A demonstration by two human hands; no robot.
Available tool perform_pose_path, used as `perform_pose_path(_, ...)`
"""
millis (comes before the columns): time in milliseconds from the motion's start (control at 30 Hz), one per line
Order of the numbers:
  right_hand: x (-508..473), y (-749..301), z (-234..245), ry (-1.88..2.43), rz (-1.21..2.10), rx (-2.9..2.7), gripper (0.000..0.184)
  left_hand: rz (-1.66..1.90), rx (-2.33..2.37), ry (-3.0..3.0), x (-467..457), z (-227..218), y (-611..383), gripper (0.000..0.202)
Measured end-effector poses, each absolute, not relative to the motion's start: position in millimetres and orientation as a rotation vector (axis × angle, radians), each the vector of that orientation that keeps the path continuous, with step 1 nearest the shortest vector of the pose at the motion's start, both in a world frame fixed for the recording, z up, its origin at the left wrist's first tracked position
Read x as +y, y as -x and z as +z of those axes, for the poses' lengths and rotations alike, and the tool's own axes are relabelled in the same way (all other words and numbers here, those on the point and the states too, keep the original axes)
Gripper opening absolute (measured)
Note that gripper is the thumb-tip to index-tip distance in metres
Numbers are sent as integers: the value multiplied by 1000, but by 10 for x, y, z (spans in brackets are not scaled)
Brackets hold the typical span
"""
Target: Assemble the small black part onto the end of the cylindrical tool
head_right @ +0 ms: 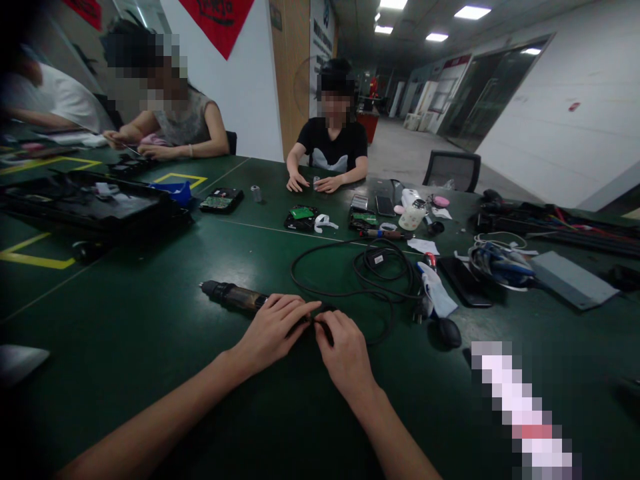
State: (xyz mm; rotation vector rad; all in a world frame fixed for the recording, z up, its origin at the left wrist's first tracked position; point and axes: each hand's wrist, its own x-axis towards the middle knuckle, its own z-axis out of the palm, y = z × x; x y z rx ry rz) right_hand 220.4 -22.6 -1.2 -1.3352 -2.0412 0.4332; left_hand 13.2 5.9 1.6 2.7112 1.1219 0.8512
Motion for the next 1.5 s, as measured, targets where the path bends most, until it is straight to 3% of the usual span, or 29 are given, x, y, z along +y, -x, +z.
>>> perform_pose_path(333,-237,-2200,-41,1354,450,-2040,16,823,1137,-2680,51,25,-148,46)
perform_pose_path(1500,-232,-2214,-53,1342,493,-2035,14,784,1076,-2725,46,40,-131,55)
